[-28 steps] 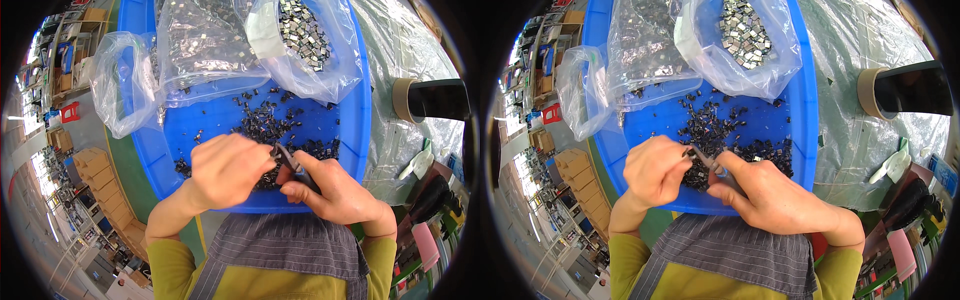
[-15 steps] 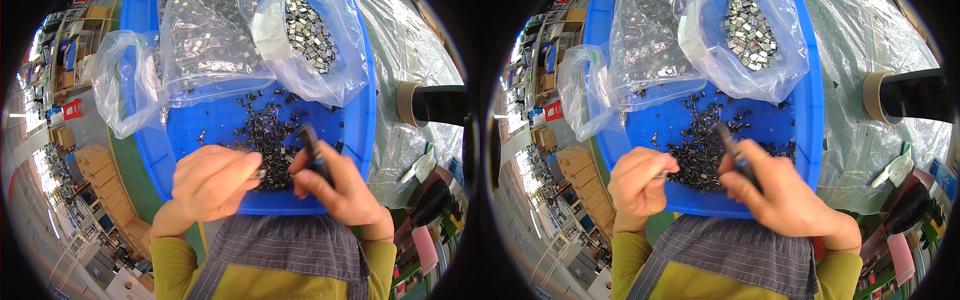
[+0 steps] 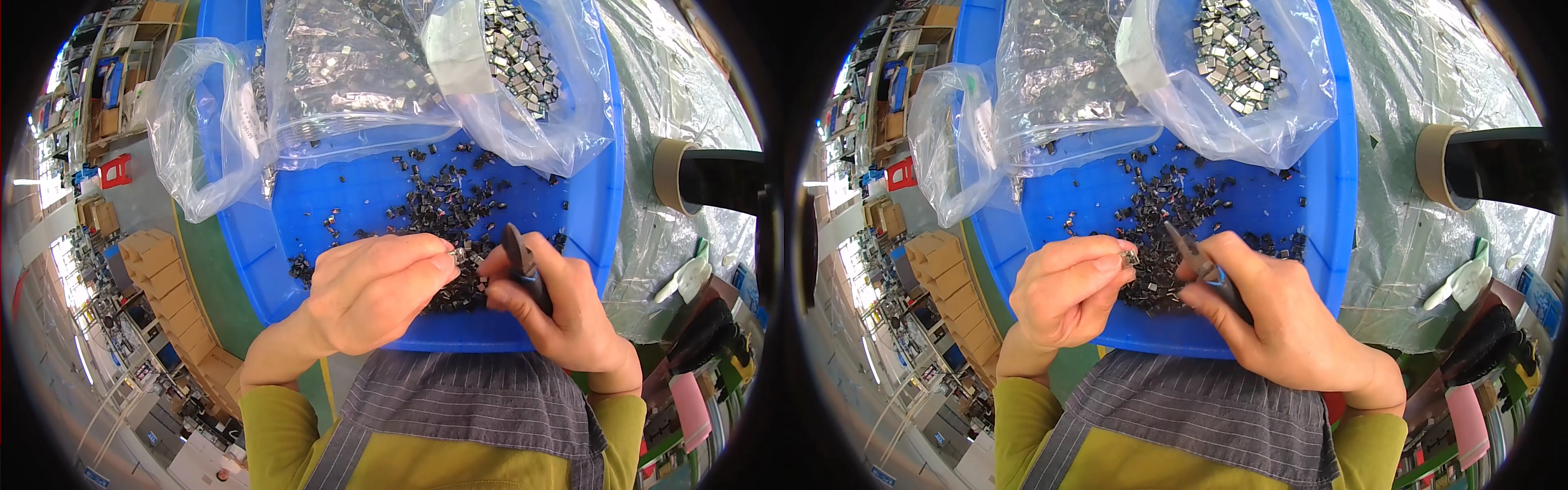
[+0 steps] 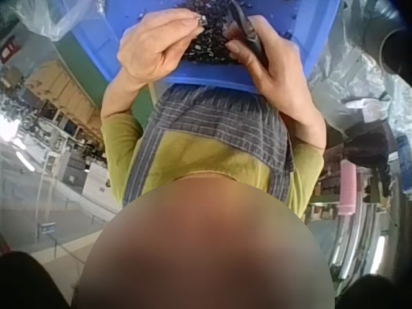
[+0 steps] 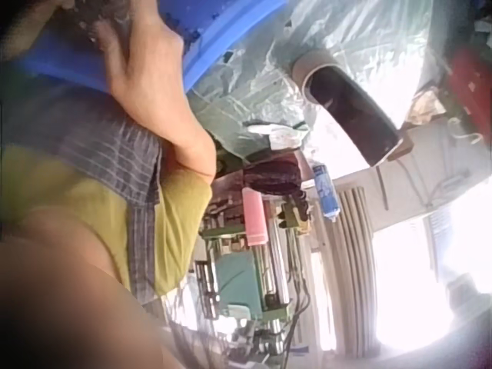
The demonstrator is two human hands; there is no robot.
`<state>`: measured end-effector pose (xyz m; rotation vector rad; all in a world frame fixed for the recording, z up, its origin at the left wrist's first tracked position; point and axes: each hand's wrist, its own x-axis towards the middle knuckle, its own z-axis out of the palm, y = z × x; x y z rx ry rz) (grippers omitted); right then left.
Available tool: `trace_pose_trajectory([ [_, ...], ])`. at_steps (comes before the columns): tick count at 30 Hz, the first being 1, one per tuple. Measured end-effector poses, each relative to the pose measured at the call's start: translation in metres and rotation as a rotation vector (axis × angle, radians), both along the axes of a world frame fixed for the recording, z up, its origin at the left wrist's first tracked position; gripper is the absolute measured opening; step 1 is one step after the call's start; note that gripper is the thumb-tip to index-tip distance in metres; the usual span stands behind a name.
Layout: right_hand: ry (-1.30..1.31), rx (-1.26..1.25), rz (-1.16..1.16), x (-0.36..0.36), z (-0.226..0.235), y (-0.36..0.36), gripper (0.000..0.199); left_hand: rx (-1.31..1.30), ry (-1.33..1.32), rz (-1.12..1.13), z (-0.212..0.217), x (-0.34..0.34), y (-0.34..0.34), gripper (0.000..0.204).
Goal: Using pliers to trim or cut small black plastic components at a factory workbench.
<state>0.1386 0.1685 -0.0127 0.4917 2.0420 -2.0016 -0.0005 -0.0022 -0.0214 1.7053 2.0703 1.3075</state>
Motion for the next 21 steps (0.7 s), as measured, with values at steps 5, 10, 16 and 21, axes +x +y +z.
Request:
trace_pose_trajectory([
  [5,0.163,0.216,-0.023,0.011,-0.007,-0.01,0.037,-0.005,0.017,0.017,0.0,-0.001,-0.001,0.036],
  [10,0.31,0.476,0.046,0.024,-0.005,-0.015,0.056,-0.084,0.208,0.176,0.026,-0.031,-0.014,0.018],
  [16,0.32,0.212,0.05,0.024,-0.012,-0.006,0.05,-0.337,0.468,0.922,0.039,-0.09,-0.037,0.016],
  [21,0.361,0.158,0.019,0.021,-0.014,-0.005,0.043,-0.106,0.608,0.683,0.024,-0.069,-0.032,0.02],
])
